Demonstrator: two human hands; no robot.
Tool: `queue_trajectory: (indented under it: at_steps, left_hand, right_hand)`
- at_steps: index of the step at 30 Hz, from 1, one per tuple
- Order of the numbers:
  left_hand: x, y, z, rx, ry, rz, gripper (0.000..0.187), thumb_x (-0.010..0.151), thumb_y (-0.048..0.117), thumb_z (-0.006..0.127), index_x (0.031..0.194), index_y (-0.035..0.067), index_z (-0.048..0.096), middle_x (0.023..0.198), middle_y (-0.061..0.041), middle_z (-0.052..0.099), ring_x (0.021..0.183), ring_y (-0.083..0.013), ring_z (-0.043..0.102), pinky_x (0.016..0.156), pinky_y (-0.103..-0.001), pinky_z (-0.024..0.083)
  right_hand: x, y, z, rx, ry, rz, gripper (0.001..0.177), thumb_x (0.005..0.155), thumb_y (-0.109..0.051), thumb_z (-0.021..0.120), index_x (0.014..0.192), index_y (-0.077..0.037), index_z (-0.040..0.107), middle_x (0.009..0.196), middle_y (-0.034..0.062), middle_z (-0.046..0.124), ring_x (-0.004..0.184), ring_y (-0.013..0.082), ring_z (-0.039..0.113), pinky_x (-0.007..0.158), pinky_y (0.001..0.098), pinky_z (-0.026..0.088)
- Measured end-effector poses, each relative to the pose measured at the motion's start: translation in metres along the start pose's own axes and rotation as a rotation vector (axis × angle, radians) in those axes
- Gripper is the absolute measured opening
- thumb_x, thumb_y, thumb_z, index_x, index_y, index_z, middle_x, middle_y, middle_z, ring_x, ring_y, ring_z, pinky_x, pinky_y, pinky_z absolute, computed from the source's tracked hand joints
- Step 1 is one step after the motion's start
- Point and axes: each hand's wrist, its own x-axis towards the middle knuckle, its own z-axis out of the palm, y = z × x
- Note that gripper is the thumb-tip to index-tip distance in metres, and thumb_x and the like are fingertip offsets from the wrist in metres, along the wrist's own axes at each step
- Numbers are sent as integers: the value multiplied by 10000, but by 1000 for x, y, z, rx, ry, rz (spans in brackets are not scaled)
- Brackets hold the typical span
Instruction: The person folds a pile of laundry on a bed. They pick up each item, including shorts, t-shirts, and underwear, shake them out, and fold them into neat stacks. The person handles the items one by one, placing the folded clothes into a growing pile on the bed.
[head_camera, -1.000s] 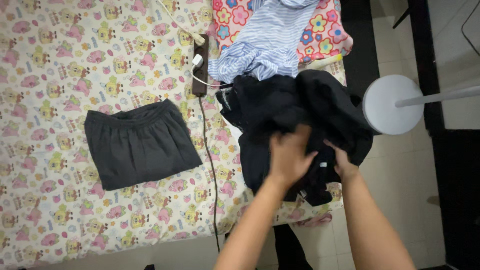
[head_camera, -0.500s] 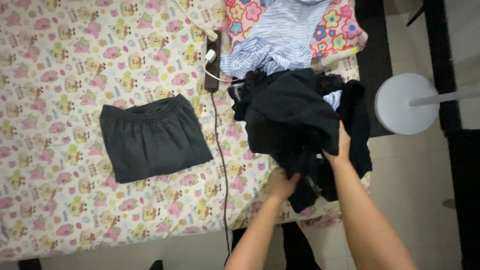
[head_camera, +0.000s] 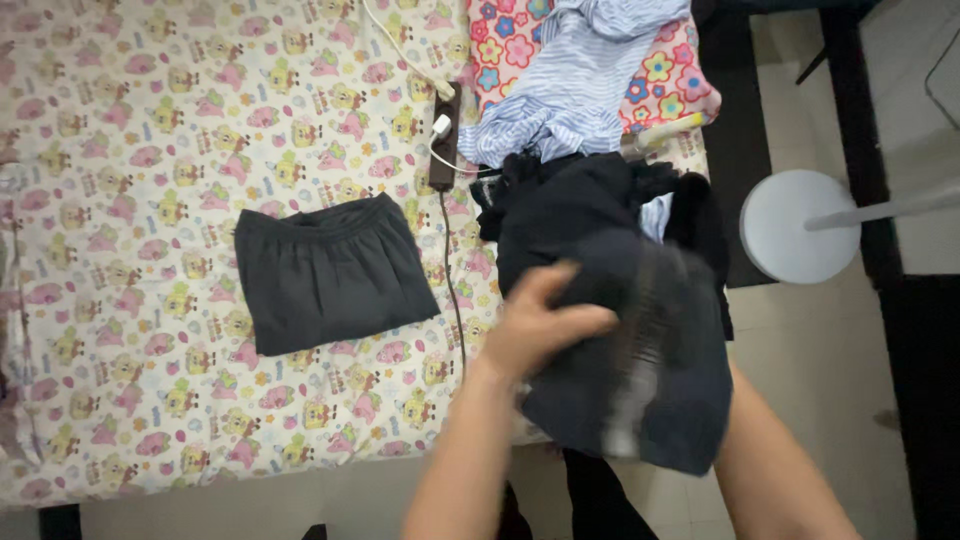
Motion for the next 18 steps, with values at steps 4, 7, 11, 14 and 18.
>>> queue_trajectory:
  at_steps: [4,7,11,14,18]
  left_hand:
    - [-3,80,-62,-536,77,36,415,844,169,781,1195,-29,683,1083,-100,741,944,-201,709,878,-349,585]
    - [0,117,-72,-882,-15,-4,425,877,210,739,1206,-50,669,1086,-155,746,930,-257,735,881,-374,598]
    - [3,142,-57,-837,29,138,449,937,288,703,1232,-48,662,1121,-179,745,960,-289,744,914,-396,597]
    - [0,150,-27,-746,112,131,482,947,359,706,1253,-11,664,1166,-151,731,1016,-264,729,948,-392,575]
    - [-28,159,-7,-293,69,-38,495,881,300,737,1299,49,648,1217,-98,723,1076,-202,703,958,-344,545]
  right_hand:
    - [19,-42,18,-155,226,-108,663,912,-485,600,1351,12,598,1267,187,669,1086,295,675,920,424,550]
    - [20,-95,32,-99,424,-100,721,935,-575,560,1346,15,603,1263,190,665,1068,296,678,902,433,558]
    - [-10,-205,47,722,-334,138,824,902,-698,460,1325,-13,636,1249,183,704,1061,317,708,879,496,587]
    - [-35,-270,83,1058,-449,106,725,957,-619,469,1371,-43,623,1289,137,701,1116,255,707,964,428,562]
    - [-41,-308,81,1117,-274,71,456,1020,-386,570,1307,-41,653,1213,117,721,1043,228,702,971,396,535]
